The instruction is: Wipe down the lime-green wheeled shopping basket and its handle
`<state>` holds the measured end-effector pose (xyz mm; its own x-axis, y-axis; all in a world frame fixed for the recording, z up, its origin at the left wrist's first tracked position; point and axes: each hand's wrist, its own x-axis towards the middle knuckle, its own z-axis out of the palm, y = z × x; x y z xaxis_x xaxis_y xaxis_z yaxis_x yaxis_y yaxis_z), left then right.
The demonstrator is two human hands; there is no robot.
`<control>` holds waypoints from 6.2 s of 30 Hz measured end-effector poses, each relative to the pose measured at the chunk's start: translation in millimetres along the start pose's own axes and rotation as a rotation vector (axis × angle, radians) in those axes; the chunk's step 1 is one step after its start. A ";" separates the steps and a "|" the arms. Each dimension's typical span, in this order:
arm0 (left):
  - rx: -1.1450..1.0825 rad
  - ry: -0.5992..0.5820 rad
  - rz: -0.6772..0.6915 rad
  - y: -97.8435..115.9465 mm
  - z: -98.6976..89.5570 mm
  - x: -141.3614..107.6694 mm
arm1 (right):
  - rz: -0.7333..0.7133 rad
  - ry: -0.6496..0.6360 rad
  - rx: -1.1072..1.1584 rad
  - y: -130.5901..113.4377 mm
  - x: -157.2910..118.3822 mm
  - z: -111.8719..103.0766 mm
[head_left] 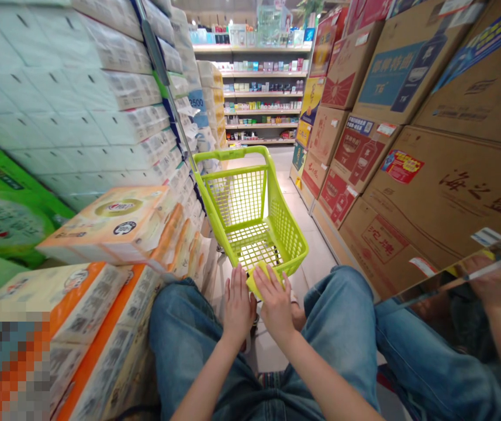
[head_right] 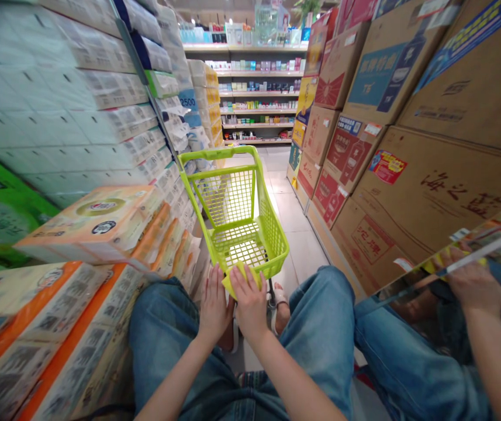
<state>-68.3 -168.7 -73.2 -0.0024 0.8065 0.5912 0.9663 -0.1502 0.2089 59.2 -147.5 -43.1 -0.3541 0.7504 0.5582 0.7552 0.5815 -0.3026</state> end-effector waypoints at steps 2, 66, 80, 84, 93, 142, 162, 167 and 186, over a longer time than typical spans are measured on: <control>-0.009 0.006 0.012 -1.6 0.5 -1.3 | -0.021 -0.011 0.021 -14.1 1.8 3.0; 0.134 -0.120 -0.019 -5.6 -22.2 25.3 | 0.010 0.230 0.176 121.8 29.2 -13.3; -0.236 -0.146 -0.181 -102.7 3.6 79.0 | 0.130 0.023 0.131 54.9 71.6 13.1; -0.492 -0.098 -0.417 -118.9 18.0 96.0 | 0.122 -0.065 0.113 23.2 84.7 20.9; -0.488 0.034 -0.591 -156.9 33.5 123.5 | 0.001 -0.191 0.067 -43.2 92.3 35.5; -1.044 -0.175 -0.543 -201.5 26.4 177.9 | -0.206 -0.272 0.082 -44.4 169.7 79.9; -0.971 0.024 -0.520 -144.7 22.1 107.2 | -0.275 -0.293 0.235 -26.4 106.4 47.5; -0.957 0.026 -0.519 -141.7 20.7 108.9 | -0.260 -0.277 0.209 -27.4 107.4 43.6; -0.345 -0.205 -0.133 -118.2 -5.4 83.1 | -0.159 -0.041 -0.205 103.0 111.9 -12.0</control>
<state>-184.2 -87.0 -44.5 -0.0362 0.9236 0.3817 0.8181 -0.1920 0.5420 104.0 -7.5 -2.5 -0.4964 0.6688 0.5534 0.7827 0.6206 -0.0480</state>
